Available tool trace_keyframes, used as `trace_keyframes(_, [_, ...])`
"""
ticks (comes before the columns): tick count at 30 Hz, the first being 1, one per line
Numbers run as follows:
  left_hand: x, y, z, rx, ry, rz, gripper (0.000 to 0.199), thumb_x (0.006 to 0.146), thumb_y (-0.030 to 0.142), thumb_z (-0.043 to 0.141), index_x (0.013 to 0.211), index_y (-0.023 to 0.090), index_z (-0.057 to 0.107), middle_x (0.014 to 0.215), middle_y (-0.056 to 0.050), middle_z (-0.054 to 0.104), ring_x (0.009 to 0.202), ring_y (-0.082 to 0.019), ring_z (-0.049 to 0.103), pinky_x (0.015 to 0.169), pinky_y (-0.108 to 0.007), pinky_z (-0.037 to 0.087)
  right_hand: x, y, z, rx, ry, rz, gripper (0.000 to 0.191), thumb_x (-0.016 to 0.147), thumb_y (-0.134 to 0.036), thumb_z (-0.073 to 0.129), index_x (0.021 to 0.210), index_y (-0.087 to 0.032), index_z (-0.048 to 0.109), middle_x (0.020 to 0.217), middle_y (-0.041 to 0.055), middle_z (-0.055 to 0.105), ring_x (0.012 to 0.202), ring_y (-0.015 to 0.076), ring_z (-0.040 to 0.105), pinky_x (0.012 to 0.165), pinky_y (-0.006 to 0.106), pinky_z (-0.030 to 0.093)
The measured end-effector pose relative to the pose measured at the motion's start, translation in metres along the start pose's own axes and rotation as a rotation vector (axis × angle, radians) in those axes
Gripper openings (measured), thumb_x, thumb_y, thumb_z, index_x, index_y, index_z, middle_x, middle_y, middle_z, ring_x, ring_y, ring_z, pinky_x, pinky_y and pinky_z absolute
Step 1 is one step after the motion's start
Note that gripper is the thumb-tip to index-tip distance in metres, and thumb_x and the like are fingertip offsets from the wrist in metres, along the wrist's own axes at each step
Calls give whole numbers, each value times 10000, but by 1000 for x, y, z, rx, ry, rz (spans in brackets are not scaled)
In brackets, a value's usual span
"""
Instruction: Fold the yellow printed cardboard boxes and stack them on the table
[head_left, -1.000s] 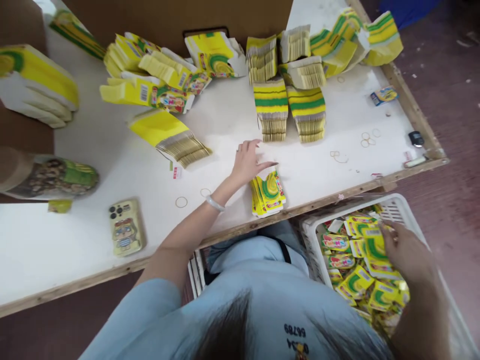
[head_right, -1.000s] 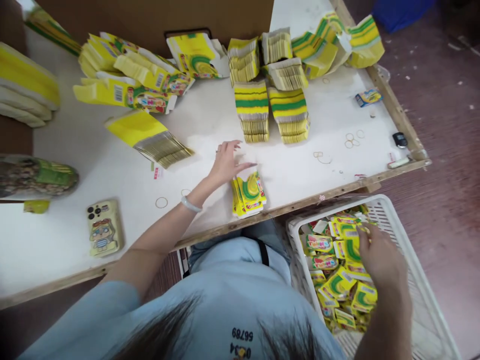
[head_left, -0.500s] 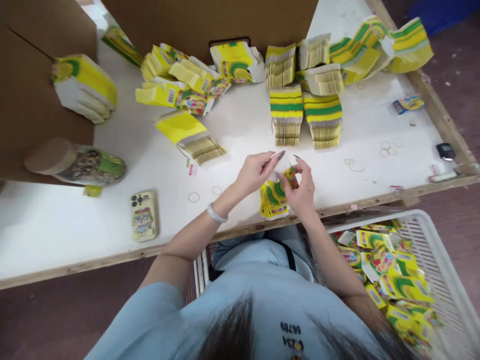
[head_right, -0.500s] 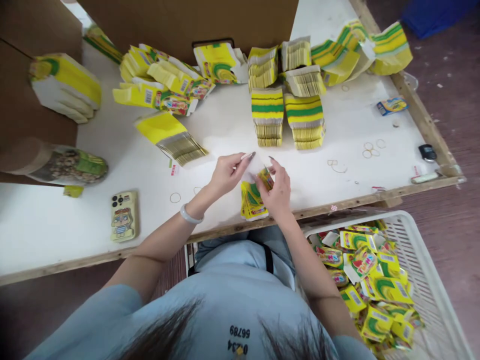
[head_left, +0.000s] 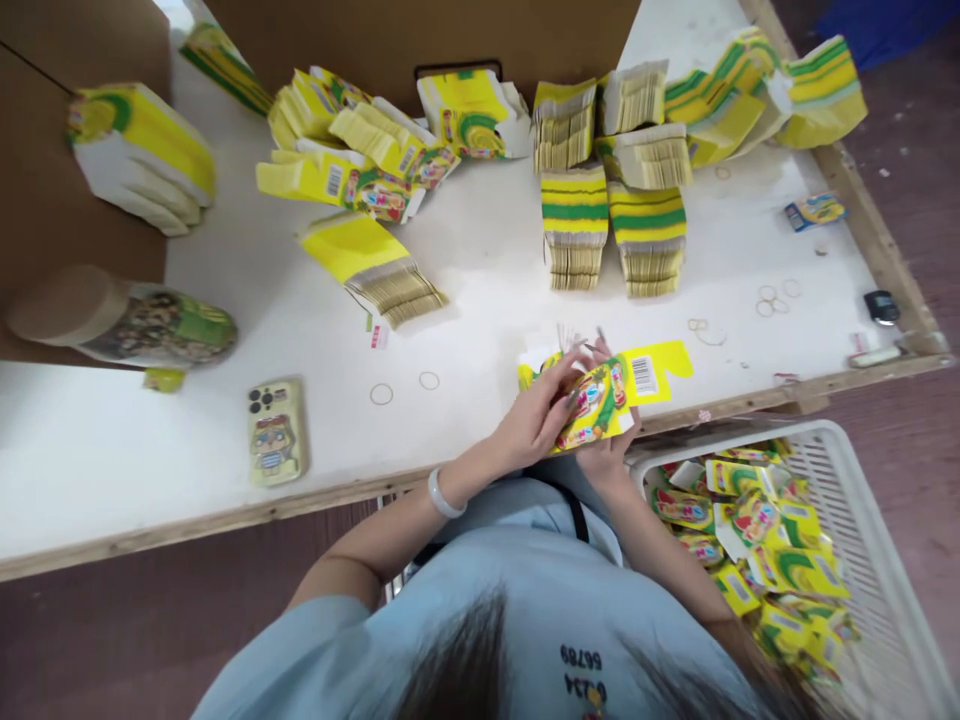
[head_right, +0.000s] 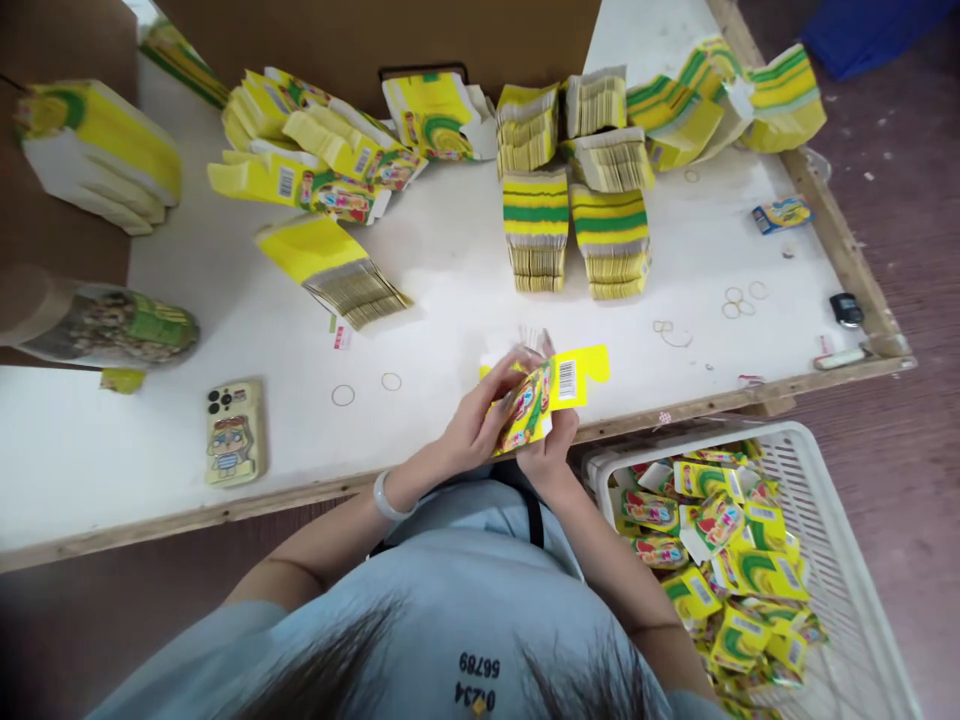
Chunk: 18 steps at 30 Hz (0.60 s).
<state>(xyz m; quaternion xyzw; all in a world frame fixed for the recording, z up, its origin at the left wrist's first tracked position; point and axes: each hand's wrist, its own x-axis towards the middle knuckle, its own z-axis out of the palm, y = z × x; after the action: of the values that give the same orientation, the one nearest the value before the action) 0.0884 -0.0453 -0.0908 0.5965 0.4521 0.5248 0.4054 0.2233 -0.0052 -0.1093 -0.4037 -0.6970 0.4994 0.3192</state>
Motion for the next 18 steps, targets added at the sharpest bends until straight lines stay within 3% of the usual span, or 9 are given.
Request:
trace_keyframes(3, [1,8,-1,48,-75,97,788,1053,573,460,1702,256,145,1680,-185,395,1540,-360,418,1286,-533,337,1,-12,1,8,239,-3,584,1038,-624,316,1480,-281,485,1311,143,683,1241,342,680,1046,526,554])
trace_keyframes(6, [2,12,-4,64,-124,134,759,1070,553,435,1703,272,124,1745,-170,284,1607,-339,321,1316,-529,294,3,-25,-1,27,346,4,515,1049,-576,350,1388,-263,578,1196,113,732,1132,282,727,999,434,583])
trace_keyframes(9, [-2,11,-3,17,-31,59,694,1060,584,446,1656,260,300,1648,-165,456,1538,-343,433,1287,-553,346,4,-33,-2,-5,388,21,489,1047,-569,374,1314,-248,628,1147,111,740,1084,275,735,976,411,581])
trace_keyframes(11, [-5,11,-2,-36,63,-79,642,1042,608,476,1558,225,471,1471,-159,622,1374,-344,589,1206,-556,449,3,-37,-2,2,423,29,464,1033,-589,415,1226,-235,646,1133,122,737,1068,281,730,950,406,579])
trace_keyframes(13, [-7,13,0,-106,127,-234,606,1035,624,481,1451,195,582,1284,-143,714,1164,-317,689,1067,-523,557,3,-41,0,52,429,61,420,1013,-611,481,1152,-237,611,987,92,731,935,254,731,852,378,583])
trace_keyframes(16, [-10,20,5,-223,167,-343,593,1027,630,498,1416,195,604,1149,-119,743,1016,-281,717,928,-462,614,2,-43,4,170,446,115,424,981,-628,575,1186,-268,485,725,-28,617,650,174,653,671,301,534])
trace_keyframes(18, [-16,24,9,-315,212,-328,634,1024,611,527,1536,242,464,1190,-112,732,1052,-272,721,950,-449,614,-4,-41,5,213,467,94,458,961,-606,633,1227,-287,440,692,-55,587,599,160,630,642,288,521])
